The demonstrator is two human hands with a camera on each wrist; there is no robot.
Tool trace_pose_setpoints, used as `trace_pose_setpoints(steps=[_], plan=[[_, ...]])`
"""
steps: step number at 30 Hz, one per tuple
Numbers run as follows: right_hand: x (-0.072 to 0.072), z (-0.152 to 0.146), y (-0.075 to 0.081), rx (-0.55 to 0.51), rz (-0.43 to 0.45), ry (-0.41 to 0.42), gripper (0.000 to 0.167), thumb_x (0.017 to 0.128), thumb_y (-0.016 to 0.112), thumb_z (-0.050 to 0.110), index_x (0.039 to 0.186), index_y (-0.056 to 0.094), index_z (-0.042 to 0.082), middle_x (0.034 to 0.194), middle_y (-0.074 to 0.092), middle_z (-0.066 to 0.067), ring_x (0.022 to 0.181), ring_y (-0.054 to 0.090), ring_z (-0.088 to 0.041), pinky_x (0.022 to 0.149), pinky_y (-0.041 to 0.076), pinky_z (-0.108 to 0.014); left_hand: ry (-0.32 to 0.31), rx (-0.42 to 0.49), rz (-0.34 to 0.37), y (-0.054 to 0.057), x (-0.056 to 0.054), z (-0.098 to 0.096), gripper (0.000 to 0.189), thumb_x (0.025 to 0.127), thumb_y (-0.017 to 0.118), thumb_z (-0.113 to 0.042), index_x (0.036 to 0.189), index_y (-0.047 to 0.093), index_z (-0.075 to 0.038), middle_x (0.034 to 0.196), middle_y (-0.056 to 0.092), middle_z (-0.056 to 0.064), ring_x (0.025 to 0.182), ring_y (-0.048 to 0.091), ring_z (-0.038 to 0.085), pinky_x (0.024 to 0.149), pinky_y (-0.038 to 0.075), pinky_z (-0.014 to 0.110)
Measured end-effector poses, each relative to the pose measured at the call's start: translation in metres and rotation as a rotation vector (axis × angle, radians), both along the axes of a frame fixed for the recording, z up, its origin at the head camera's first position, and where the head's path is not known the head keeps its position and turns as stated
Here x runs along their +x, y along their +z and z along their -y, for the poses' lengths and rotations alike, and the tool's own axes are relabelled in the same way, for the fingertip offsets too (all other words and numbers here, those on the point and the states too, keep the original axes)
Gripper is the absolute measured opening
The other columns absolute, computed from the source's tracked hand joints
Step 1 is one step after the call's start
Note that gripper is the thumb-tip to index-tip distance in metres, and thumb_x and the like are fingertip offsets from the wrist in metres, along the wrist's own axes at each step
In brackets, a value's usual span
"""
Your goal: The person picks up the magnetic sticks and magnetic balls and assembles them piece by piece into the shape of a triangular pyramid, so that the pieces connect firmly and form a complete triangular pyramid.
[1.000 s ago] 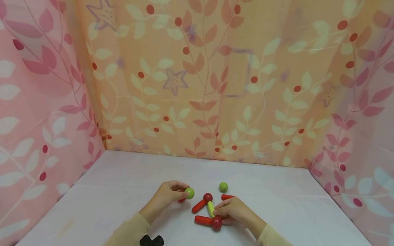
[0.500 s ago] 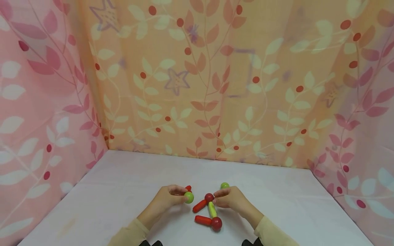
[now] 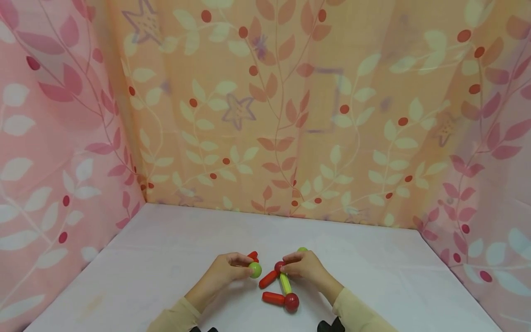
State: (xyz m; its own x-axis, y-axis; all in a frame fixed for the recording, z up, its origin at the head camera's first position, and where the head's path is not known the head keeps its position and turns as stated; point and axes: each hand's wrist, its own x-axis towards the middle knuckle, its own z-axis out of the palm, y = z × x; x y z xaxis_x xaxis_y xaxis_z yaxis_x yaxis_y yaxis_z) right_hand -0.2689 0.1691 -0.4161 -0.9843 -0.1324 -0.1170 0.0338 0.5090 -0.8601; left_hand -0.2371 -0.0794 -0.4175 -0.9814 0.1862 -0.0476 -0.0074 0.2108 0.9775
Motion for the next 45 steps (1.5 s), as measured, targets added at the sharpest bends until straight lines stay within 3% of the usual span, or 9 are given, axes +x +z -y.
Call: trace_pose_setpoints(steps=[9, 25, 37, 45], plan=[[-0.003, 0.002, 0.0, 0.008, -0.002, 0.014, 0.033, 0.08, 0.081, 0.014, 0.11, 0.075, 0.002, 0.106, 0.063, -0.01, 0.095, 0.055, -0.018, 0.075, 0.056, -0.027, 0.0, -0.001, -0.002, 0.0, -0.001, 0.0, 0.03, 0.081, 0.08, -0.011, 0.108, 0.071, 0.0, 0.101, 0.074, 0.005, 0.09, 0.063, 0.011, 0.075, 0.052, 0.025], [0.008, -0.009, -0.001, 0.107, -0.041, -0.038, 0.026, 0.076, 0.084, 0.014, 0.098, 0.077, 0.001, 0.086, 0.073, -0.003, 0.068, 0.059, -0.012, 0.062, 0.053, -0.025, -0.018, -0.018, -0.008, -0.002, -0.002, 0.003, 0.031, 0.081, 0.08, -0.012, 0.109, 0.071, 0.0, 0.102, 0.073, 0.005, 0.09, 0.063, 0.012, 0.077, 0.054, 0.027], [0.022, -0.015, 0.0, 0.137, -0.038, -0.058, 0.021, 0.073, 0.087, 0.015, 0.084, 0.074, 0.003, 0.071, 0.07, 0.0, 0.061, 0.057, -0.011, 0.059, 0.051, -0.025, 0.013, -0.015, -0.007, -0.003, -0.005, 0.0, 0.031, 0.079, 0.081, -0.011, 0.106, 0.072, 0.001, 0.096, 0.073, 0.005, 0.086, 0.063, 0.012, 0.075, 0.053, 0.025], [0.03, -0.017, 0.0, 0.159, -0.055, -0.068, 0.024, 0.069, 0.09, 0.018, 0.074, 0.07, 0.005, 0.061, 0.064, 0.002, 0.058, 0.054, -0.01, 0.056, 0.045, -0.025, 0.027, -0.036, 0.016, -0.006, -0.011, -0.001, 0.031, 0.08, 0.082, -0.015, 0.107, 0.072, -0.003, 0.105, 0.072, 0.006, 0.091, 0.063, 0.013, 0.079, 0.055, 0.029]])
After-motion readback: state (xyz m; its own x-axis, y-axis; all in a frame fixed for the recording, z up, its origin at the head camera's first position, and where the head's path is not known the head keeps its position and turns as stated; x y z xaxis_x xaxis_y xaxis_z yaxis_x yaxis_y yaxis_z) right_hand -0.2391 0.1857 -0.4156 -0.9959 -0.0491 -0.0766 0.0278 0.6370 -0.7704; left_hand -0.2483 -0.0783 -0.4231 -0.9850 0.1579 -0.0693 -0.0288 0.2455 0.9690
